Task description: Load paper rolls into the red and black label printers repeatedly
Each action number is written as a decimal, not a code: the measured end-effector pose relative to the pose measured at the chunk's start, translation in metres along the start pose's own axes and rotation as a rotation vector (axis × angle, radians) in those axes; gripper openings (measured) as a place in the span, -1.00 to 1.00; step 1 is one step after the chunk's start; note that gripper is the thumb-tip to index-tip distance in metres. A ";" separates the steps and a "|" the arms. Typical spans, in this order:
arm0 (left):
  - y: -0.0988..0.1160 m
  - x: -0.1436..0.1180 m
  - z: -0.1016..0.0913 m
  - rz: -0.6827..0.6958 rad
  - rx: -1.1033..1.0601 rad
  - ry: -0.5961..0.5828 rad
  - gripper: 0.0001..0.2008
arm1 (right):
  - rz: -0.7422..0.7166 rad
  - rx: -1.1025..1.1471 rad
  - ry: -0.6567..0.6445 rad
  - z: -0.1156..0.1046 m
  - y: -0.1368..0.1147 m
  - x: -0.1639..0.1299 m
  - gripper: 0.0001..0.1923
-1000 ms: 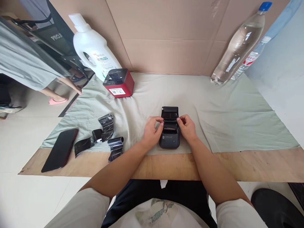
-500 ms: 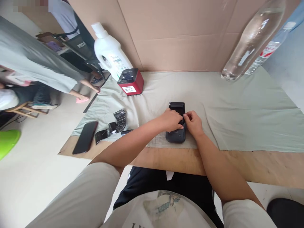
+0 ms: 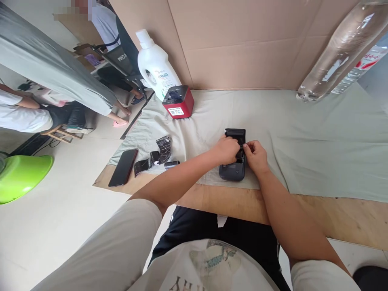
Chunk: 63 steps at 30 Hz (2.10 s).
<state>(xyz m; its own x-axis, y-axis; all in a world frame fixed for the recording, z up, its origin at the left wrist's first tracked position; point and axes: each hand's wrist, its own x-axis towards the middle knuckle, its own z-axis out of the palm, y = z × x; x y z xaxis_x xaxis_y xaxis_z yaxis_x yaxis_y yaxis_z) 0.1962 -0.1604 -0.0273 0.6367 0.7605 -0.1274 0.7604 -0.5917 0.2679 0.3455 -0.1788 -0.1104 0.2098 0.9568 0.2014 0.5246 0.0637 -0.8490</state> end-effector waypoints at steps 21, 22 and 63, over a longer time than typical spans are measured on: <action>-0.009 -0.010 0.004 -0.046 -0.024 0.138 -0.85 | 0.003 -0.047 -0.021 0.000 0.001 0.000 -0.62; -0.011 -0.012 0.001 -0.046 -0.102 0.186 -0.81 | 0.007 -0.049 -0.029 0.000 0.002 0.000 -0.62; -0.097 -0.175 0.001 -0.209 -0.217 0.150 -0.71 | 0.038 -0.062 -0.090 0.002 0.000 0.000 -0.76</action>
<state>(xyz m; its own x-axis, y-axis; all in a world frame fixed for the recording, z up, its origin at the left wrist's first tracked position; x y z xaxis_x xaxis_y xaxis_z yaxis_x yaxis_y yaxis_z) 0.0113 -0.2363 -0.0322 0.4320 0.8997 -0.0634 0.8171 -0.3606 0.4498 0.3434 -0.1779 -0.1112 0.1570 0.9800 0.1225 0.5686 0.0117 -0.8226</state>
